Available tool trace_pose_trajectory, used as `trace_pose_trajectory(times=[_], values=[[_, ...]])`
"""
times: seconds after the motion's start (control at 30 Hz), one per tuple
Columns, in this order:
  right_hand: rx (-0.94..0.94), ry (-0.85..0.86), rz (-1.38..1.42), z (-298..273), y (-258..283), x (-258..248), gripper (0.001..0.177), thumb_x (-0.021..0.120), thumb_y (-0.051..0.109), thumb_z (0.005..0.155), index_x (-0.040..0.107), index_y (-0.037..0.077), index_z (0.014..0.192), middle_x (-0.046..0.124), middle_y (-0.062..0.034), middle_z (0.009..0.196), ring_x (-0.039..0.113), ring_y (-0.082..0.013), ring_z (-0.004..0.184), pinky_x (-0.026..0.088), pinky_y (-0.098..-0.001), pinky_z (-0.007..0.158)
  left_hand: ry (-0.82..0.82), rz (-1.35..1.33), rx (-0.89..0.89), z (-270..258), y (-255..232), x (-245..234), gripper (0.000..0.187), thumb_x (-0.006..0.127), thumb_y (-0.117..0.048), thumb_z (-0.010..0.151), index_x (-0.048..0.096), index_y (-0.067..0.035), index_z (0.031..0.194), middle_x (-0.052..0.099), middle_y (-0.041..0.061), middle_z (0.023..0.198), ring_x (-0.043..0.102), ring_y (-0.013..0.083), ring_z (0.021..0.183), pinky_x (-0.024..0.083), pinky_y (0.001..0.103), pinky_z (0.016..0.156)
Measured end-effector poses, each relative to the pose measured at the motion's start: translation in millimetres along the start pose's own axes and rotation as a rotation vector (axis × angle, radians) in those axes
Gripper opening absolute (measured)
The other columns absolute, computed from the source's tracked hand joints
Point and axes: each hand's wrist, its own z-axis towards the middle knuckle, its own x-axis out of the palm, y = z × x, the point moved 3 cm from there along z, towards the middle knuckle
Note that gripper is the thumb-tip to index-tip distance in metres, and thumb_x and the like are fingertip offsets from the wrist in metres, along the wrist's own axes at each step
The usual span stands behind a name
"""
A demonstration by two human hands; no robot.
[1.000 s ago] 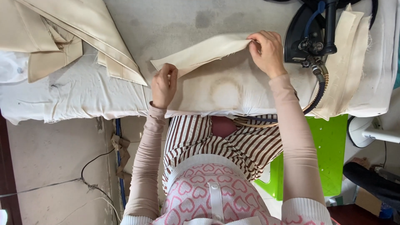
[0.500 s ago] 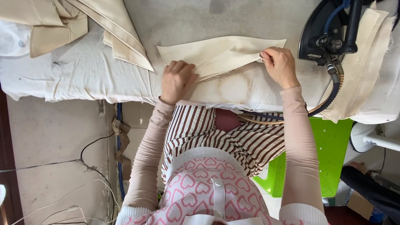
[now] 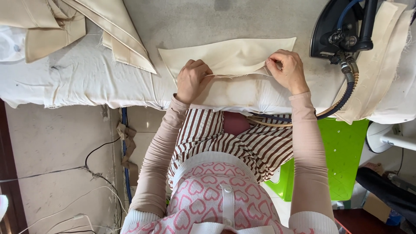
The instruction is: The person irons several rectangular pieces of light-colored fabric on a padded ironing table. They fold each piece in half lengthwise, press it with a steam iron, flip it over, and iron the other side. Finished pieces are stacked on the right side of the table.
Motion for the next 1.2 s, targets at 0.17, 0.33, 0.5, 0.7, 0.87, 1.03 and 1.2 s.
trace_pose_trajectory(times=[0.17, 0.33, 0.5, 0.7, 0.87, 1.03, 1.2], values=[[-0.03, -0.087, 0.007, -3.0, 24.6, -6.9, 0.009, 0.068, 0.018, 0.094, 0.071, 0.009, 0.094, 0.067, -0.0102, 0.087, 0.066, -0.0322, 0.086, 0.049, -0.0432, 0.081, 0.043, -0.142, -0.07, -0.1, 3.5, -5.2, 0.013, 0.077, -0.022, 0.083, 0.069, -0.016, 0.075, 0.062, 0.001, 0.074, 0.063, 0.0248, 0.08, 0.052, 0.037, 0.069], [-0.059, -0.159, 0.035, -19.1, 27.9, -3.1, 0.027, 0.074, 0.037, 0.09, 0.07, 0.012, 0.1, 0.064, -0.0073, 0.095, 0.06, -0.0292, 0.095, 0.043, -0.0449, 0.093, 0.028, -0.161, -0.089, -0.8, 4.1, -4.3, 0.018, 0.073, -0.025, 0.088, 0.068, -0.014, 0.074, 0.06, 0.003, 0.072, 0.064, 0.027, 0.08, 0.053, 0.039, 0.069], [-0.048, -0.044, -0.213, -26.8, 29.3, 2.8, 0.06, 0.084, 0.03, 0.072, 0.064, 0.01, 0.124, 0.059, -0.0128, 0.113, 0.053, -0.0332, 0.112, 0.034, -0.049, 0.102, 0.03, -0.176, -0.113, 0.5, 7.9, -0.3, 0.021, 0.071, -0.027, 0.091, 0.069, -0.015, 0.075, 0.061, 0.003, 0.072, 0.065, 0.0277, 0.08, 0.054, 0.039, 0.069], [-0.119, -0.174, -0.266, -26.2, 9.3, -6.9, 0.016, 0.075, 0.01, 0.088, 0.072, 0.017, 0.102, 0.066, 0.0002, 0.098, 0.061, -0.0211, 0.101, 0.03, -0.0437, 0.108, 0.001, -0.171, -0.025, -4.9, 2.7, -7.2, 0.021, 0.061, -0.024, 0.099, 0.068, -0.011, 0.085, 0.062, 0.007, 0.076, 0.065, 0.0299, 0.079, 0.054, 0.04, 0.066], [-0.148, -0.21, -0.253, -25.9, 39.2, -36.2, 0.012, 0.073, 0.01, 0.094, 0.071, 0.014, 0.105, 0.068, -0.0031, 0.094, 0.064, -0.0232, 0.093, 0.033, -0.0444, 0.108, 0.071, -0.055, 0.104, -15.5, -23.3, -25.2, 0.043, 0.071, -0.037, 0.087, 0.061, -0.007, 0.115, 0.062, 0.015, 0.104, 0.061, 0.0359, 0.101, 0.052, 0.047, 0.081], [-0.181, -0.236, -0.236, -29.2, 64.1, -70.8, 0.008, 0.07, 0.01, 0.097, 0.072, 0.013, 0.104, 0.068, -0.0048, 0.09, 0.065, -0.0247, 0.089, 0.035, -0.0438, 0.106, 0.027, 0.294, 0.219, -27.2, 0.7, -2.6, 0.036, 0.075, -0.007, 0.074, 0.062, -0.015, 0.106, 0.062, 0.005, 0.098, 0.063, 0.026, 0.1, 0.05, 0.039, 0.084], [-0.217, -0.324, -0.473, -29.5, 89.3, -113.3, 0.02, 0.066, 0.019, 0.11, 0.078, 0.009, 0.098, 0.076, -0.0071, 0.09, 0.067, -0.0214, 0.079, 0.041, -0.0423, 0.103, -0.099, -0.142, 0.287, -9.3, -65.6, -89.1, 0.005, 0.069, -0.001, 0.092, 0.066, 0.003, 0.095, 0.067, 0.012, 0.083, 0.062, 0.0229, 0.067, 0.049, 0.033, 0.058]])
